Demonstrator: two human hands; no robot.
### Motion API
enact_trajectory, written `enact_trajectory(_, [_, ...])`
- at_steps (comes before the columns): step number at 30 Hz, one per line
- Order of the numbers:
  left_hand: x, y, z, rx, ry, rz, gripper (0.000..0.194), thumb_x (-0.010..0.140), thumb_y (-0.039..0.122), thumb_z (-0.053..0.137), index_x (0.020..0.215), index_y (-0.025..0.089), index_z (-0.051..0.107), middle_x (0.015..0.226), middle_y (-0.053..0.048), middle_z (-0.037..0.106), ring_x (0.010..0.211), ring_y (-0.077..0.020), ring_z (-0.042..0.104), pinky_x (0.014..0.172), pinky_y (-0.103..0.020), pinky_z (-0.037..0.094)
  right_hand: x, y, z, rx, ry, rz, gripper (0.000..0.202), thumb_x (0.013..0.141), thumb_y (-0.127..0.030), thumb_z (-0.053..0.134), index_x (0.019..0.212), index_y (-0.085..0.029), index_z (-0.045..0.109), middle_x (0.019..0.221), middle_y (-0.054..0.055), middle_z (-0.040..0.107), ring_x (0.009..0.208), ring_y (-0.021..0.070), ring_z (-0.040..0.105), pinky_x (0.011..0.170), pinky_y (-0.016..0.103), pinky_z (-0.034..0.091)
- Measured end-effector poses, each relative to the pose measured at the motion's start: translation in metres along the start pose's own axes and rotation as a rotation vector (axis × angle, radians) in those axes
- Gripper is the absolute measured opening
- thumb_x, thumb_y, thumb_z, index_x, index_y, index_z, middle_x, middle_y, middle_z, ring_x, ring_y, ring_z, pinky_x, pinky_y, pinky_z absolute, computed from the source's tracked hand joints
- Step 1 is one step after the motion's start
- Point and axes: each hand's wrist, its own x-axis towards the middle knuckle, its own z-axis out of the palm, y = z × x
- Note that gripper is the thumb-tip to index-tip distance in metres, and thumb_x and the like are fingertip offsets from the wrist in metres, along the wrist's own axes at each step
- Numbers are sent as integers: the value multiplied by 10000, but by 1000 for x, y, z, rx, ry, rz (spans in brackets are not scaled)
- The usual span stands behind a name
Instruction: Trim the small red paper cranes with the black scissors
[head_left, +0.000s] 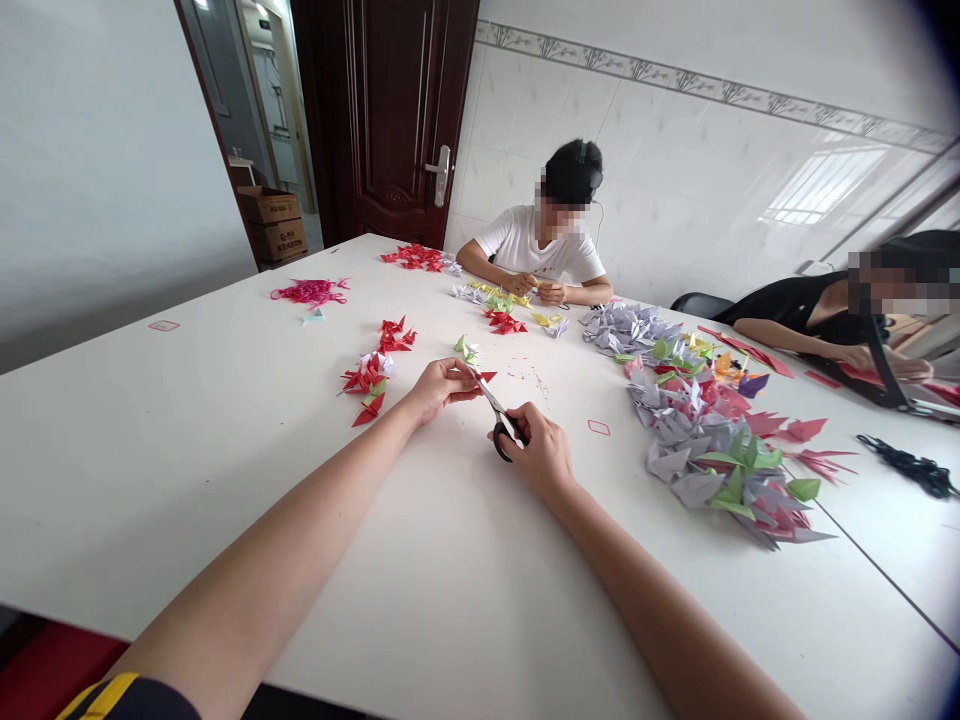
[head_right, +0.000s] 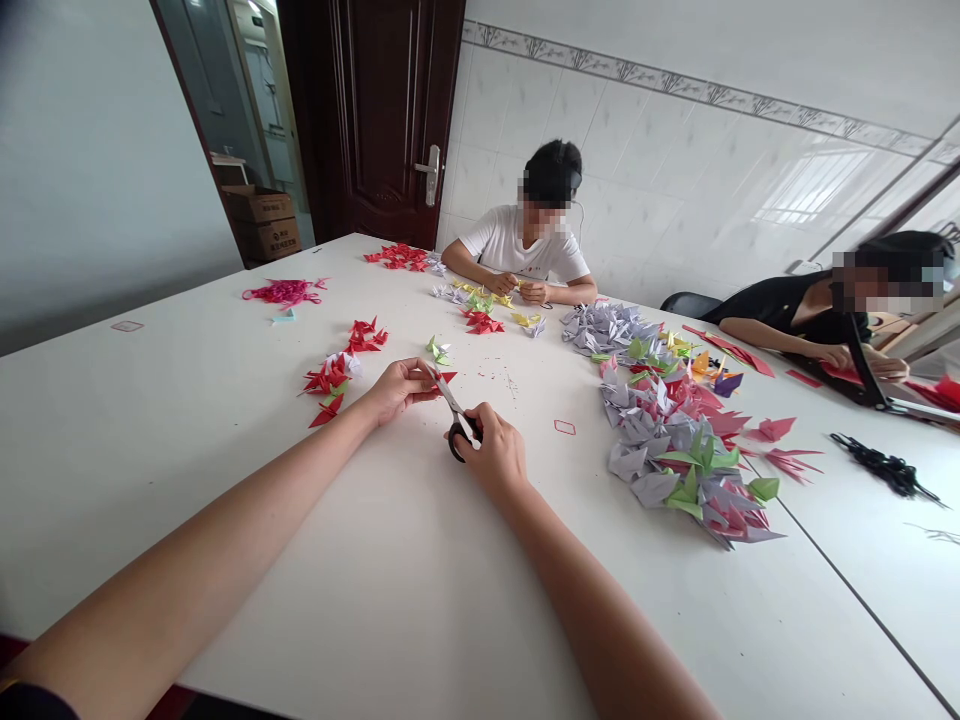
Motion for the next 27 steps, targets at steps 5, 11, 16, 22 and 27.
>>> enact_trajectory(5, [1, -2, -2, 6, -17, 9, 365, 547, 239, 904, 742, 137, 613, 845, -46, 737, 811, -175, 711, 932, -447, 542, 0, 0, 1, 11, -6, 0, 273, 763, -470, 607, 904, -245, 544, 670, -39, 573, 586, 147, 462, 579, 265, 336])
enact_trajectory(11, [2, -3, -3, 5, -28, 11, 354, 566, 242, 900, 747, 138, 614, 851, -50, 739, 814, -173, 710, 935, -452, 545, 0, 0, 1, 18, -8, 5, 282, 764, -478, 613, 905, -245, 543, 667, -42, 570, 586, 145, 461, 578, 262, 339])
enact_trajectory(16, [1, -2, -2, 7, -30, 3, 367, 549, 240, 909, 736, 139, 610, 841, -49, 740, 800, -172, 710, 929, -450, 549, 0, -1, 1, 25, -11, 5, 272, 760, -465, 612, 899, -244, 535, 667, -43, 565, 589, 145, 468, 576, 262, 338])
enact_trajectory(22, [1, -3, -2, 6, -27, -2, 374, 544, 243, 911, 733, 139, 605, 847, -51, 742, 799, -172, 711, 926, -448, 552, 0, 0, 1, 20, -7, 1, 266, 761, -453, 611, 905, -245, 529, 682, -41, 578, 602, 148, 479, 584, 266, 338])
enact_trajectory(27, [1, -2, -2, 7, -33, 1, 371, 545, 234, 907, 732, 142, 600, 849, -46, 742, 806, -169, 708, 942, -458, 546, 0, -1, 1, 9, -9, -2, 258, 769, -457, 598, 898, -244, 528, 693, -30, 587, 600, 153, 484, 582, 267, 336])
